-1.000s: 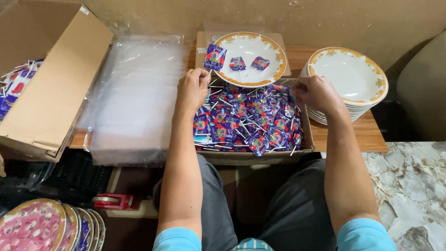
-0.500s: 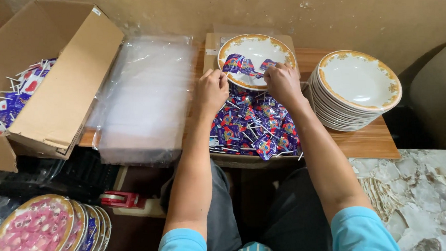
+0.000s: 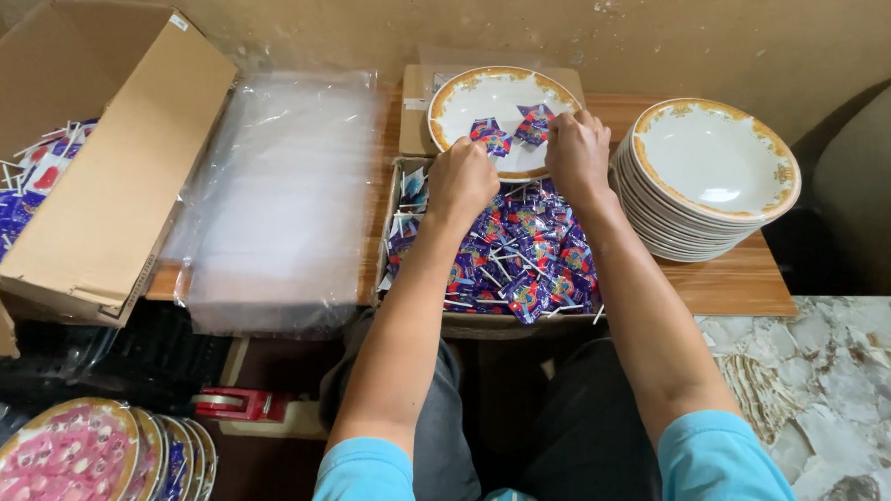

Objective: Arranging lollipops in a circular pattern on a plate and then placing the plate into a plastic sleeve.

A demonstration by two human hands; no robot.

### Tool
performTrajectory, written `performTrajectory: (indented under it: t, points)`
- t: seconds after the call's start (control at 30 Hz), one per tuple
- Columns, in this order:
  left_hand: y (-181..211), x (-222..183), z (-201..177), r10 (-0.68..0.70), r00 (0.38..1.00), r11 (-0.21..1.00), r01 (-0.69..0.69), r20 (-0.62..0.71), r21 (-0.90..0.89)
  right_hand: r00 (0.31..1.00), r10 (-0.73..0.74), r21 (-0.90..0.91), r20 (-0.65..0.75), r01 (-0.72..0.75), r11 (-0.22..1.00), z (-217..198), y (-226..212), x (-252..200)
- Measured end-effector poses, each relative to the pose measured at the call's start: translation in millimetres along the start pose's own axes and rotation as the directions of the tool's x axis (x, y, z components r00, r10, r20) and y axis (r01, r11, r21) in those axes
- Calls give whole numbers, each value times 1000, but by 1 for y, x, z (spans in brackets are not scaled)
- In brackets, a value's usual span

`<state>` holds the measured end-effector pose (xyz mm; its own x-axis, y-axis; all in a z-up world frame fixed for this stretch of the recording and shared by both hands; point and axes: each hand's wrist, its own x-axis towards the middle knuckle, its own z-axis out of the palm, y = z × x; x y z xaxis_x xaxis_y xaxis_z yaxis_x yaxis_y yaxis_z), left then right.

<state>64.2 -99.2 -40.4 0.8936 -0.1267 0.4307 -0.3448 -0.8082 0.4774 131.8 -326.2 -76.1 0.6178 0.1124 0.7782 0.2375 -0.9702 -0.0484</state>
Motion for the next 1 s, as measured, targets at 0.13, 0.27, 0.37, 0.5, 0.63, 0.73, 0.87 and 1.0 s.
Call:
performTrajectory:
  t: [0.13,0.27,0.37,0.5,0.63,0.73,0.87,1.0]
  points:
    - [-22,25,32,-44,998,996,40,55,81,999,4,-21,49,-3,1000,-17,-16,-3]
    - [4,14,-1,17,1000,996,-16,-11,89,999,27,-118,36,-23,993,-14,-21,-5]
    - [14,7,-16,72,992,992,-61,-99,113,993,39,-53,107,-34,998,-33,-37,-2]
    - [-1,14,-8,144,968,979,-109,-206,174,986,34,115,165,-53,992,-66,-40,10]
    - [-10,13,-37,32,974,999,-34,-223,-7,995,77,409,66,-97,907,-108,-21,14]
    - [-27,-2,-68,-49,982,995,31,-184,-97,947,226,429,228,-306,850,-142,-9,4]
    - [-39,-27,-90,-106,992,991,111,71,-72,761,109,271,640,-355,895,-180,-24,-6]
    - [-6,-49,-112,-1,939,999,17,343,-42,741,-66,213,668,-106,971,-133,-16,-24]
